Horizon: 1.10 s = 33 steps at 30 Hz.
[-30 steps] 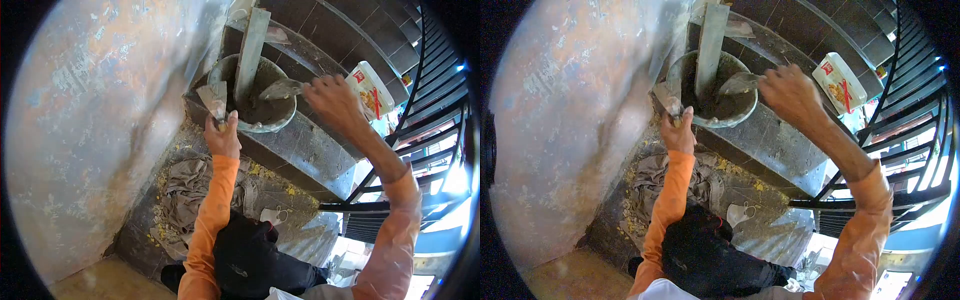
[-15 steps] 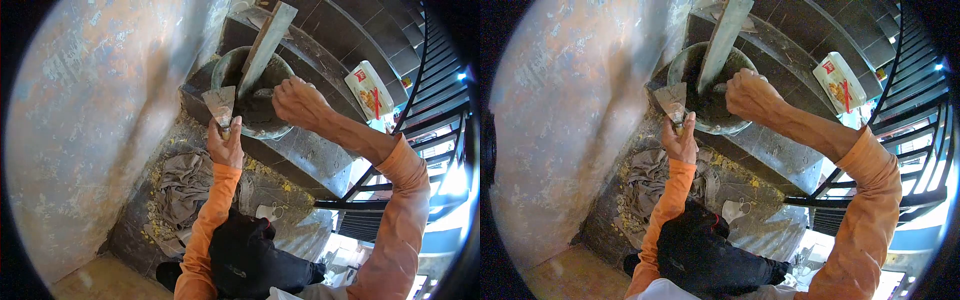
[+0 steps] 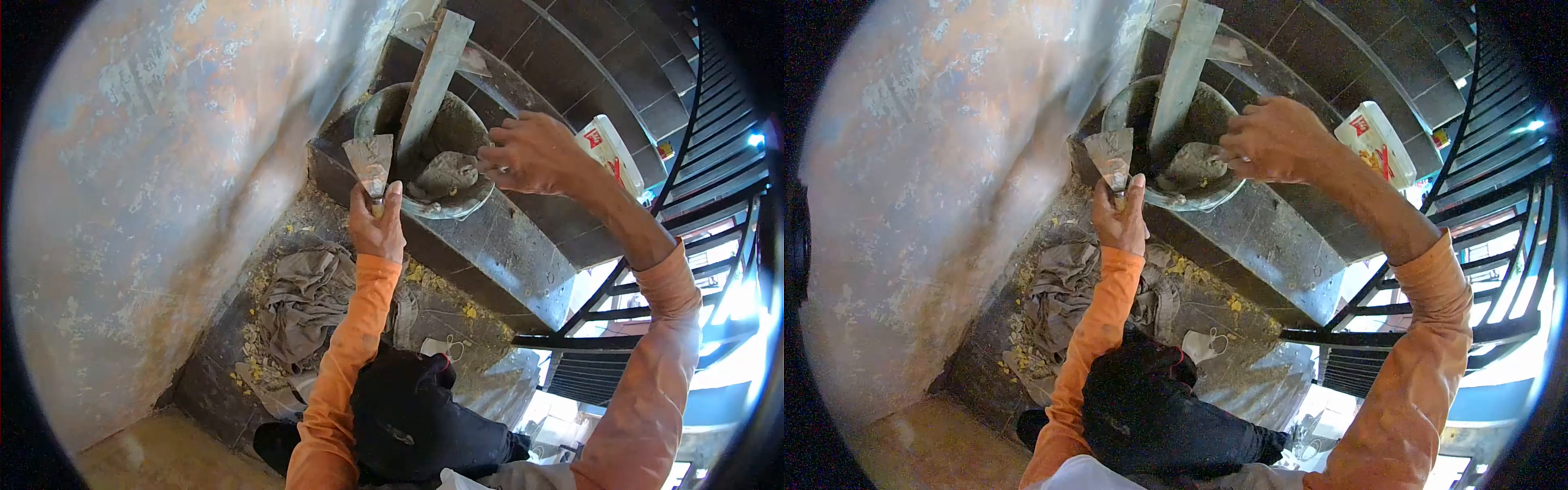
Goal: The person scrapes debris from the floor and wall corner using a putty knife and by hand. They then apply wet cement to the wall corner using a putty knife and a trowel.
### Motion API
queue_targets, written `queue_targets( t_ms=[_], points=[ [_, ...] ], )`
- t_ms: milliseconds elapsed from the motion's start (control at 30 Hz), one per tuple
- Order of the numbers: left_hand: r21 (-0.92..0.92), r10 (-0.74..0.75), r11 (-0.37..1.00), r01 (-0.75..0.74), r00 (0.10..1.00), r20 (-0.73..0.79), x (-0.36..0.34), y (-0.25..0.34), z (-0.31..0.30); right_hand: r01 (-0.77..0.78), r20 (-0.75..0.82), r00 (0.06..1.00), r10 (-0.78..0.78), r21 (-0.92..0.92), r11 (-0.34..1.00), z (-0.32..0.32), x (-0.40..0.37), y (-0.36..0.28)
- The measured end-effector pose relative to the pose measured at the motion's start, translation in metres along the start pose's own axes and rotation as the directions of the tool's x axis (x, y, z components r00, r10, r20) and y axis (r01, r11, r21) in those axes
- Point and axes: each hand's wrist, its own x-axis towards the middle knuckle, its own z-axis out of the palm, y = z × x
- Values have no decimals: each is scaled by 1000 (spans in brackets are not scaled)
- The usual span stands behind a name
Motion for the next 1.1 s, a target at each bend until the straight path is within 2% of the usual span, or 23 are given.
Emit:
queue_targets(
  t_ms=[33, 100, 167, 200, 233, 267, 300, 367, 400, 467, 533, 600, 633, 667, 700, 733, 767, 833, 967, 1033, 1067, 1100],
  points=[
    [-1, 5, 1000, -5, 1000, -1, 2, -2, 1, -39, 22, 999, 38, 44, 998, -2, -3, 7],
    [-48, -129, 991, 129, 992, -11, 8, -9, 4, -82, 39, 996, 79, 79, 993, -2, -11, 24],
    [-28, -129, 991, 129, 992, -5, 15, -9, 5, -284, 183, 955, 236, 319, 904, 10, -20, 42],
    [-11, -135, 991, 135, 991, 1, 20, -6, 6, -277, 169, 957, 234, 310, 909, 19, -26, 46],
    [-22, -116, 993, 115, 993, -7, 24, 0, 4, -385, 181, 923, 340, 401, 831, 28, -33, 50],
    [-126, -195, 972, 198, 980, 39, 23, 6, 0, -479, 205, 875, 438, 487, 730, 32, -39, 53],
    [-222, -269, 933, 284, 958, 96, 19, 12, -5, -472, 192, 879, 436, 479, 740, 30, -43, 52],
    [-275, -239, 927, 254, 967, 86, 15, 18, -22, -577, 226, 782, 580, 616, 537, 27, -53, 42],
    [-315, -227, 918, 239, 971, 75, 11, 20, -36, -561, 216, 793, 570, 624, 545, 28, -60, 36],
    [-348, -231, 906, 242, 970, 73, -1, 39, -68, -467, 3, 786, 619, 658, 591, 35, -62, 17],
    [-321, -192, 929, 186, 981, 11, -15, 47, -102, -406, 6, 744, 668, 797, 446, 14, -46, -30],
    [-255, -121, 961, 110, 992, -27, -22, 65, -132, -345, 24, 754, 657, 865, 364, 16, -33, -70],
    [-246, -109, 965, 87, 991, -78, -27, 72, -148, -245, -30, 779, 627, 905, 348, 23, -24, -91],
    [-253, -171, 957, 144, 981, -86, -35, 78, -166, -147, -82, 796, 599, 934, 325, 35, -13, -114],
    [-265, -233, 943, 201, 968, -95, -44, 85, -184, -95, -157, 786, 598, 925, 368, 48, 1, -136],
    [-190, -257, 950, 249, 966, -19, -55, 97, -210, -40, -234, 770, 594, 911, 411, 61, 20, -158],
    [-196, -244, 954, 227, 967, -71, -66, 106, -227, 2, -256, 792, 554, 908, 418, 77, 42, -178],
    [-109, -244, 966, 235, 966, -80, -89, 120, -258, 211, -382, 666, 641, 920, 329, 103, 88, -221],
    [-86, -178, 983, 160, 948, -264, -127, 135, -301, 361, -476, 706, 524, 879, 311, 101, 166, -279],
    [-90, -258, 966, 243, 931, -258, -149, 154, -317, 365, -530, 769, 358, 823, 436, 112, 195, -305],
    [-91, -248, 969, 231, 920, -302, -158, 157, -324, 349, -534, 793, 293, 792, 500, 112, 204, -319],
    [-78, -207, 978, 191, 912, -353, -168, 159, -329, 387, -551, 795, 255, 783, 487, 109, 214, -336]
  ],
)
